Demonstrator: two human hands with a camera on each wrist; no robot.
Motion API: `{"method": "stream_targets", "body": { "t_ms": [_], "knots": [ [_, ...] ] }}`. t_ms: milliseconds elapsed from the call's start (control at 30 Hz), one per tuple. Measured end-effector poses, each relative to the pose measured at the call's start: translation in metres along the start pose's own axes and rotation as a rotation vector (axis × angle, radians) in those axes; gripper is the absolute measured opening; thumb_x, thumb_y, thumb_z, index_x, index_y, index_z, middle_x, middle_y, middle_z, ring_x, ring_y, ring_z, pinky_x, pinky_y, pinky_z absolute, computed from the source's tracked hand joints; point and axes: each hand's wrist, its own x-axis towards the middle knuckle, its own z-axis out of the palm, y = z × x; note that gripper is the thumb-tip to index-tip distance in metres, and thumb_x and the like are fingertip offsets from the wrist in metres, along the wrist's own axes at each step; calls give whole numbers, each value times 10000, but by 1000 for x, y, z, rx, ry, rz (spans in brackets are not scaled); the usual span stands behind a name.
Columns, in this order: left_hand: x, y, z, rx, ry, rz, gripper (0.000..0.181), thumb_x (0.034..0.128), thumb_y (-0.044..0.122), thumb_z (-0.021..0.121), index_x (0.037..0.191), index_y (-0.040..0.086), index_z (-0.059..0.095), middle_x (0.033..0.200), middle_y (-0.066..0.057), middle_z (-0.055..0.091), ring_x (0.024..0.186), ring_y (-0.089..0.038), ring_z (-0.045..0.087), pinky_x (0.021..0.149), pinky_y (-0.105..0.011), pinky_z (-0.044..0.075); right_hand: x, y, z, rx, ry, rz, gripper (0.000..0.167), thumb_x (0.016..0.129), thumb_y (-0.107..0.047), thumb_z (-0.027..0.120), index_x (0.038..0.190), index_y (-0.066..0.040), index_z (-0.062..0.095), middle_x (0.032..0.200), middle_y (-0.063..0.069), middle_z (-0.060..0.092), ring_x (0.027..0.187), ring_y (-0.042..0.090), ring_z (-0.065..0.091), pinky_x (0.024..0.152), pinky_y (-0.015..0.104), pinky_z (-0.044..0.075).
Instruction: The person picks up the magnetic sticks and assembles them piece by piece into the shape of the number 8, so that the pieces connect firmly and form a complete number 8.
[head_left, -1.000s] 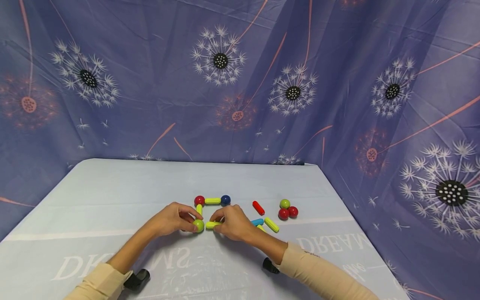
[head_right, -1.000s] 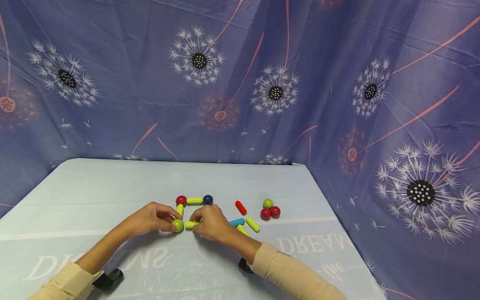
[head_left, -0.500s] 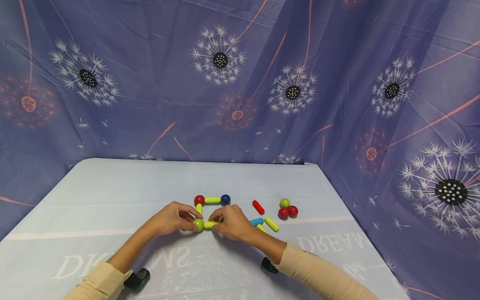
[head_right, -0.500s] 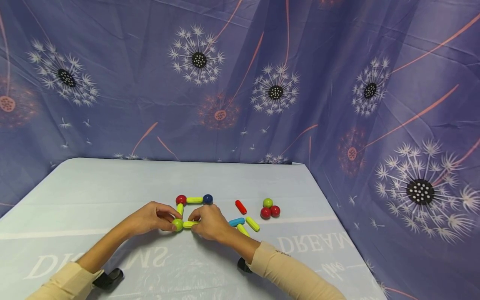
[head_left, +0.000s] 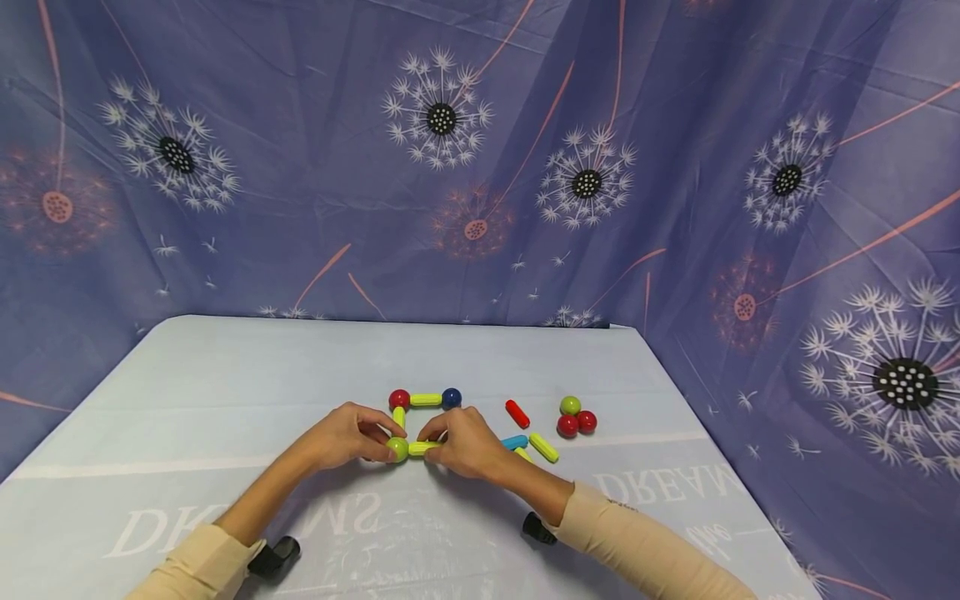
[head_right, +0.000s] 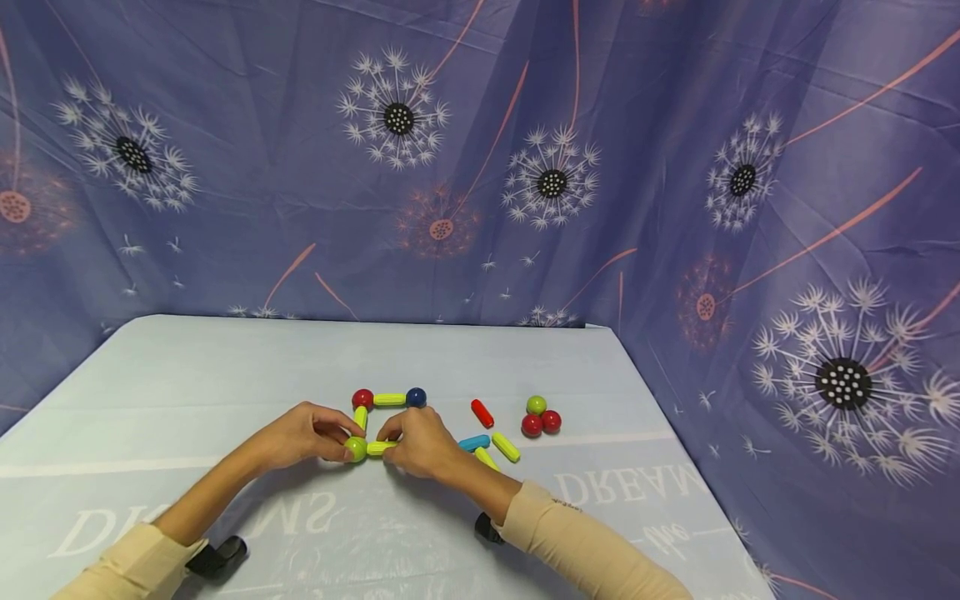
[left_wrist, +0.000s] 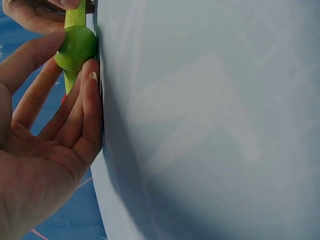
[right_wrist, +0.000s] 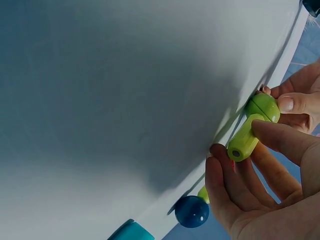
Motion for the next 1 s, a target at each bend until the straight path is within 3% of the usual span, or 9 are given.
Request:
{"method": "stream_targets", "body": {
  "t_ms": [667,1000],
  "knots": [
    [-1,1,1,19,9,0,298,808,160,852,1088,83,780,1043,-90,756,945,-208,696,748,-334,555,-1,2,-1,-4,2,0,181,837,-87,787,1009,-135,812,886,-43,772,780,3,638,697,167,508],
    [0,-1,0,33,7,9,321,802,182,859,1099,87,785,1046,-80,766,959,-194,703,741,-331,561,-1,6,-22,10,58,53,212,856,-187,800,1059,-125,801,907,-28,753,831,90,664,717,237,525]
  ]
}}
